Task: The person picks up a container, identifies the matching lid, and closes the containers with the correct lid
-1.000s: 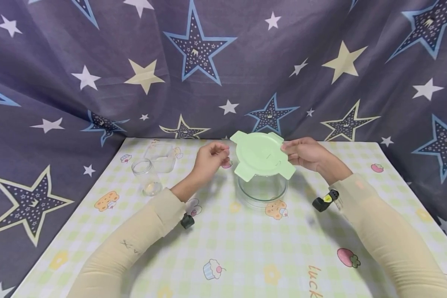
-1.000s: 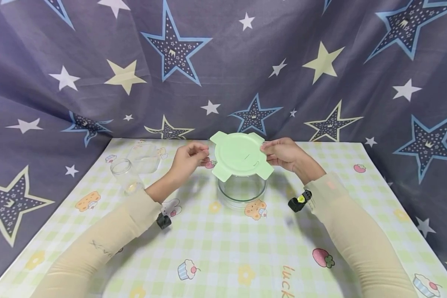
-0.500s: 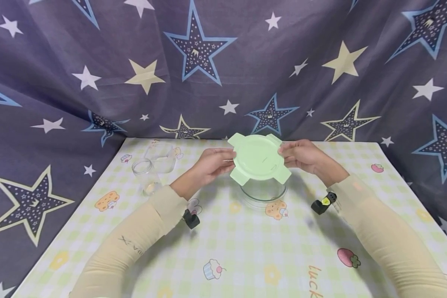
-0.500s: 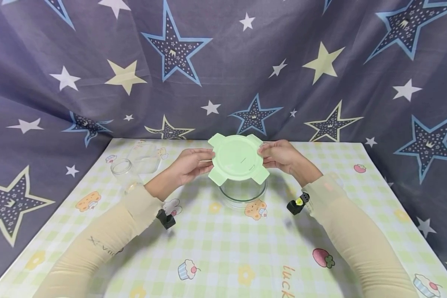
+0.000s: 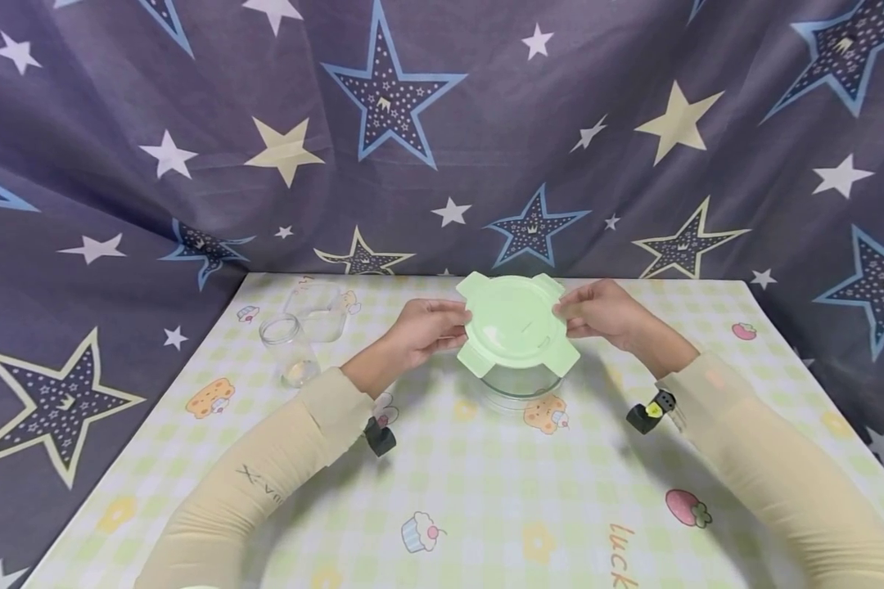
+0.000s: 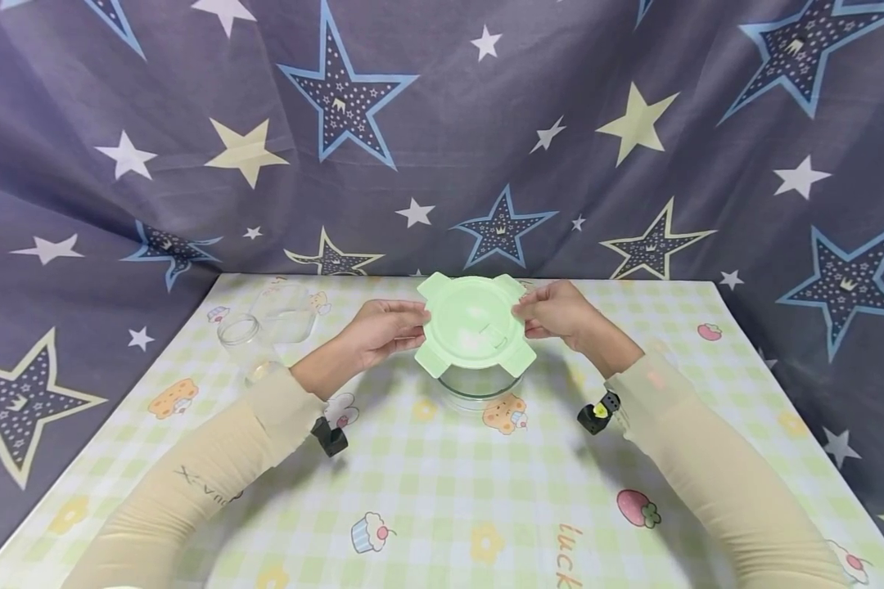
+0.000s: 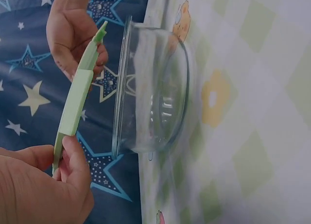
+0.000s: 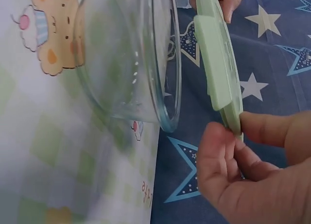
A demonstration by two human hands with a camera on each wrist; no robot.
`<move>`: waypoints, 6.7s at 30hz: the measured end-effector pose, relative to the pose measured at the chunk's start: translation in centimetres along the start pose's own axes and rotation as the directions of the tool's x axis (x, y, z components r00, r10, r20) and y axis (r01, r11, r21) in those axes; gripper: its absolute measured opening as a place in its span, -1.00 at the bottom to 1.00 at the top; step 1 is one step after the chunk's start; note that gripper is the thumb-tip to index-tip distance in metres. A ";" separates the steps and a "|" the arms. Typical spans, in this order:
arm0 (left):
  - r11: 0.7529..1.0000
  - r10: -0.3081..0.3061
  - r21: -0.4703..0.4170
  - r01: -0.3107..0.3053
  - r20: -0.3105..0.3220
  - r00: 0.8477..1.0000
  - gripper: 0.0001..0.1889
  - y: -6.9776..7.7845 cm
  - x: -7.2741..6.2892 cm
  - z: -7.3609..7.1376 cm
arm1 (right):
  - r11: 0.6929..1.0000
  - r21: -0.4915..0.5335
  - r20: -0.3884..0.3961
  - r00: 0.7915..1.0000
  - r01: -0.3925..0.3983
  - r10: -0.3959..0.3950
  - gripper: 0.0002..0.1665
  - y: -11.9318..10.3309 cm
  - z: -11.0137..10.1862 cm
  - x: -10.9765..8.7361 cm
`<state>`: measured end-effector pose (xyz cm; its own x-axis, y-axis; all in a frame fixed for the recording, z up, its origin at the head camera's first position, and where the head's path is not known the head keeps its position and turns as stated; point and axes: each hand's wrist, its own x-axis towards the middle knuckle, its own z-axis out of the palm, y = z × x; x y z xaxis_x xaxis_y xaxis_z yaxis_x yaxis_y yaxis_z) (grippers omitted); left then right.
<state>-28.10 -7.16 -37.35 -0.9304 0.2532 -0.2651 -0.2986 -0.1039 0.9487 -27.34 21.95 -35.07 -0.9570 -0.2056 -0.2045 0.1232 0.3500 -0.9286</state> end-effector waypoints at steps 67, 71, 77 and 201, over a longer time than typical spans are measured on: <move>0.940 -0.048 0.340 0.040 0.015 0.999 -0.71 -1.4 -0.7 0.3 | 0.987 -0.143 -0.069 0.995 -0.077 0.068 -0.79 2.0 1.9 -2.4; 0.932 -0.046 0.359 0.038 0.014 0.999 -0.71 -1.3 -0.8 0.3 | 0.985 -0.153 -0.073 0.995 -0.078 0.067 -0.78 2.1 2.0 -2.3; 0.925 -0.040 0.378 0.035 0.008 0.999 -0.73 -1.4 -0.8 0.2 | 0.983 -0.170 -0.075 0.995 -0.071 0.059 -0.78 2.2 2.0 -2.2; -0.492 0.297 0.343 -0.800 0.930 0.216 -0.70 -3.3 -2.0 -1.2 | -0.139 -0.639 0.571 0.344 0.757 -0.746 -0.61 5.3 3.3 -4.7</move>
<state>-25.49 -8.52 -40.12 -0.0915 0.9185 0.3847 0.9643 0.1781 -0.1959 -21.38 21.79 -40.05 -0.2714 -0.8533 0.4453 -0.9091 0.3791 0.1724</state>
